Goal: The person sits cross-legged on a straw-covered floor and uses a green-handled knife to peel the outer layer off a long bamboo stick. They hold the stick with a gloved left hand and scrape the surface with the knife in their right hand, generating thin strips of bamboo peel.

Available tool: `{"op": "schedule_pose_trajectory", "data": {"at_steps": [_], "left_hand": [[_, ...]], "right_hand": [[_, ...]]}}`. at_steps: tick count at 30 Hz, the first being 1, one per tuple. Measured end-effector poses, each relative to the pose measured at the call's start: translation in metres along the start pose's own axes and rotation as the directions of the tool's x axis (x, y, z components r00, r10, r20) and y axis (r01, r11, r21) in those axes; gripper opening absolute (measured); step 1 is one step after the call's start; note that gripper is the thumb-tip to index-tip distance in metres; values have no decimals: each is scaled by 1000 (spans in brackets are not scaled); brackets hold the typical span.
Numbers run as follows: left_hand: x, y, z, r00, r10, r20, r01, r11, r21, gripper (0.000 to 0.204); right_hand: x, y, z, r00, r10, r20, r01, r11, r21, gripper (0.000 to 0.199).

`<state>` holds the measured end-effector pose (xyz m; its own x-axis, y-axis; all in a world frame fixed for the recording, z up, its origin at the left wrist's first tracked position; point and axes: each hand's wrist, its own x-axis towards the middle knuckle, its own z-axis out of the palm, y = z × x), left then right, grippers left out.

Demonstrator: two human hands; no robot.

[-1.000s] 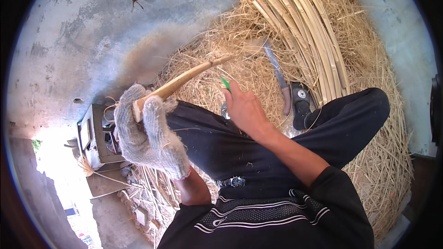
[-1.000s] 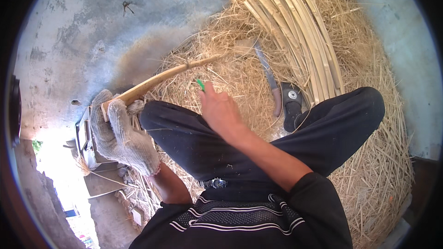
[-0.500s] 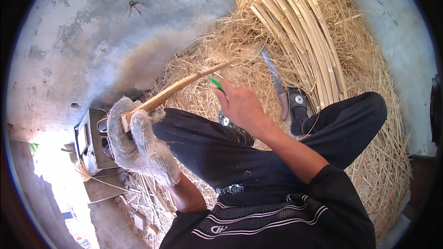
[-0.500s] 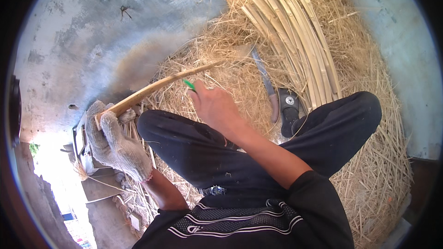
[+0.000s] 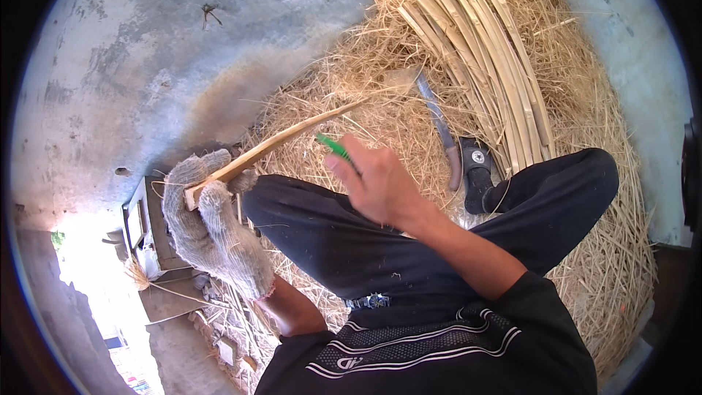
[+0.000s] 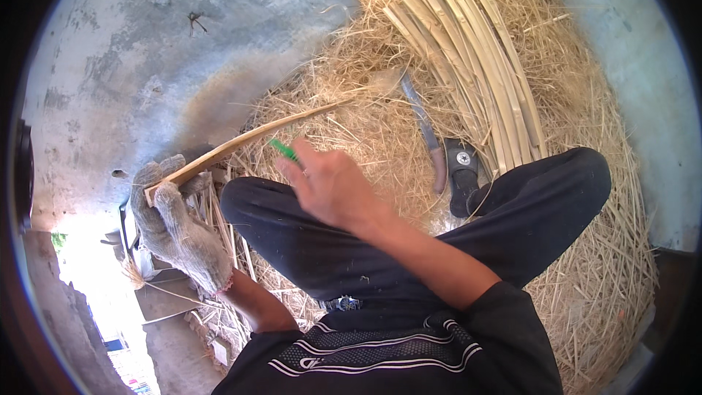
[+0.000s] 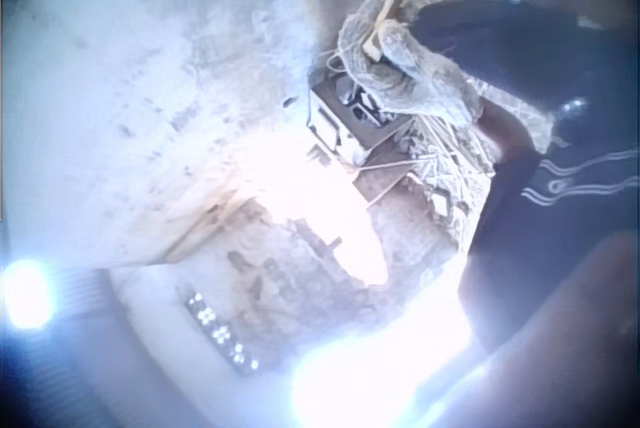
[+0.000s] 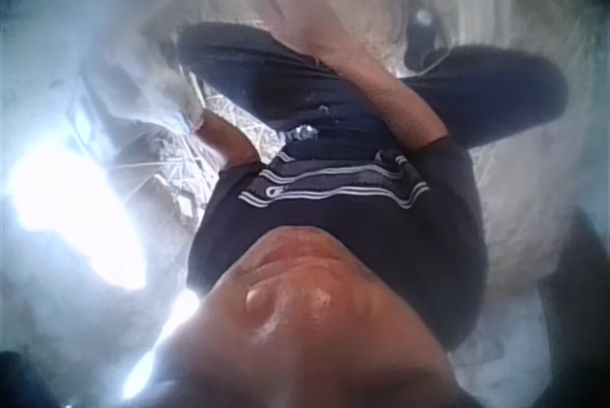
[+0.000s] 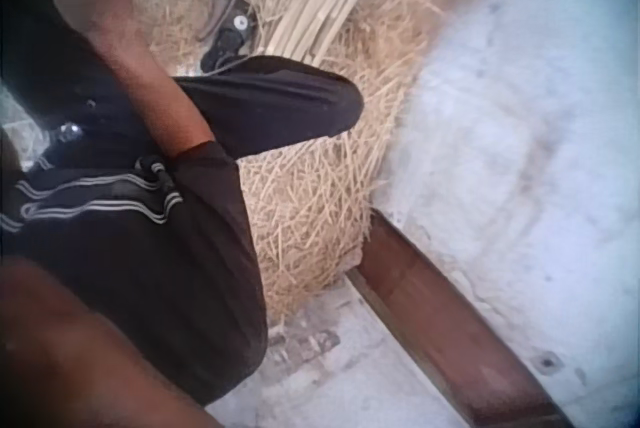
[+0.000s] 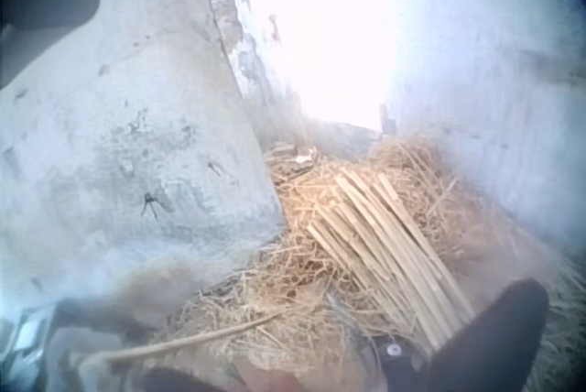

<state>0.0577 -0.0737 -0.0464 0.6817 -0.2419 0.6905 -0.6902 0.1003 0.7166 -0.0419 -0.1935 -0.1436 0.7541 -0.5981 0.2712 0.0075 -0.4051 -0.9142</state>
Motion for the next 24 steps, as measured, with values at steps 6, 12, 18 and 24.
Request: {"op": "schedule_pose_trajectory", "data": {"at_steps": [6,12,18,24], "left_hand": [[3,-1,-4,998,20,54,-22,999,37,28],[-2,-2,2,998,-53,-46,54,998,24,28],[-4,-4,-2,1000,-3,-17,5,994,106,29],[2,6,9,1000,9,17,-10,997,74,30]], "right_hand": [[6,20,10,980,195,-29,-195,939,-282,26],[3,-22,19,995,90,34,-85,988,-131,29],[18,40,15,978,210,14,-183,882,-435,29],[7,137,22,921,386,47,-305,793,-527,32]]}}
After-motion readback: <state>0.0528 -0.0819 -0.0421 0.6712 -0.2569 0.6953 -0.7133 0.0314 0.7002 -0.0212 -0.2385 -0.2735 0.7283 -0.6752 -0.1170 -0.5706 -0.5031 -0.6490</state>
